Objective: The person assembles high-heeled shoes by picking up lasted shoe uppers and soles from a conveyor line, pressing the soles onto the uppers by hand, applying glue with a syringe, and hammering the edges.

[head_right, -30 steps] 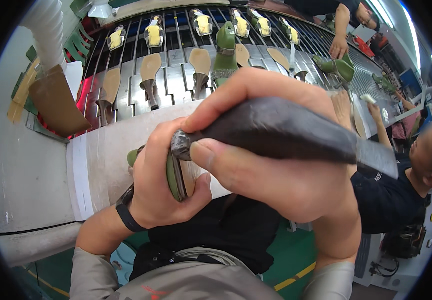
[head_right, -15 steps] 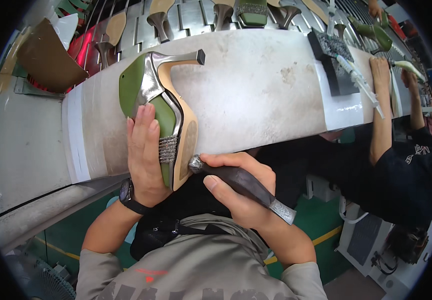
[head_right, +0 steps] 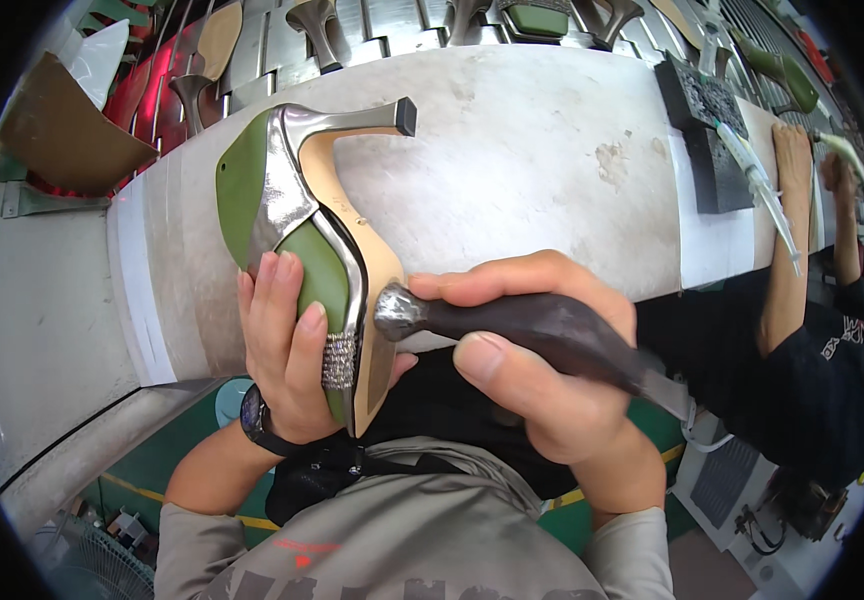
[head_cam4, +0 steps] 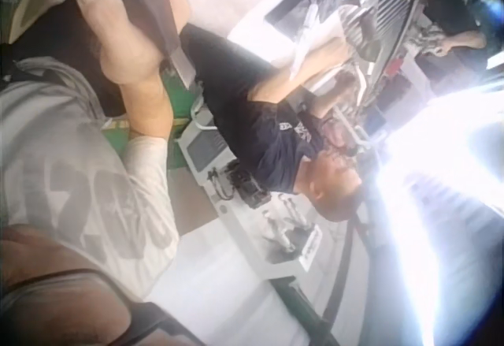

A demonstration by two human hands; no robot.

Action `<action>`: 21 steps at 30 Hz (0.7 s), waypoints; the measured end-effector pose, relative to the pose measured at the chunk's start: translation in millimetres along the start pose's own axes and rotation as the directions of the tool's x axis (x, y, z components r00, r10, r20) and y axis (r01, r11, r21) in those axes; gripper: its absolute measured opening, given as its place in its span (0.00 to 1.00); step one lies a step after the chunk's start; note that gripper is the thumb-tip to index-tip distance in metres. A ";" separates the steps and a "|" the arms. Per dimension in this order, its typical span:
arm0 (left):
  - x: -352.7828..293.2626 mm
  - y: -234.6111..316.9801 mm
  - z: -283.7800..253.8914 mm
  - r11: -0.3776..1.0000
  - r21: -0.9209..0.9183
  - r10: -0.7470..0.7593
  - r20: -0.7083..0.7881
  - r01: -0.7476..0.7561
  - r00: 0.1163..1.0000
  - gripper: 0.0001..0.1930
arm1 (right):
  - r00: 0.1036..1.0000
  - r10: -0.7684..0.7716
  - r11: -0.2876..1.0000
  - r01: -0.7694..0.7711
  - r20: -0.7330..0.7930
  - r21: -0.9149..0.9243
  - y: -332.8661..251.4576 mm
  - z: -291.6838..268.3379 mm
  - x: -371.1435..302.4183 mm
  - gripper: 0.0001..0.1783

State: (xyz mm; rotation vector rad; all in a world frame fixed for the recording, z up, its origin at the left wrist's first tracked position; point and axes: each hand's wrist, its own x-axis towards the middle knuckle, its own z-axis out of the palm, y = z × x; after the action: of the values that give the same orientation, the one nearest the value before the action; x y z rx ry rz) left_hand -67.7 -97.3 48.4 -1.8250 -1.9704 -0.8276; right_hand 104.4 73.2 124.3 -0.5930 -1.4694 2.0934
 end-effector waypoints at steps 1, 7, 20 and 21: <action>-0.7 -0.4 0.0 1.000 -0.002 0.000 -0.001 0.000 1.000 0.48 | 1.000 0.024 0.999 -0.024 0.014 -0.040 -9.1 -0.1 4.3 0.17; -1.9 5.4 8.4 0.992 -0.038 -0.121 -0.130 0.117 0.984 0.26 | 0.951 0.308 0.875 -0.272 0.026 -0.400 -39.5 21.2 30.6 0.22; 0.5 2.5 4.6 0.992 -0.042 -0.120 -0.133 0.115 0.984 0.19 | 0.913 0.087 0.724 0.216 0.398 -0.654 -52.5 25.1 43.3 0.19; 0.5 2.5 4.2 0.992 -0.045 -0.122 -0.135 0.117 0.983 0.19 | 0.890 0.087 0.699 0.265 0.448 -0.664 -54.0 27.2 43.5 0.18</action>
State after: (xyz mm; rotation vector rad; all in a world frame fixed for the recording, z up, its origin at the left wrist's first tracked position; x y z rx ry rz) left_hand -64.7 -94.3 45.9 -1.6343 -2.0046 -1.0040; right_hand 62.5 96.3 181.5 -0.2711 -2.5727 1.5681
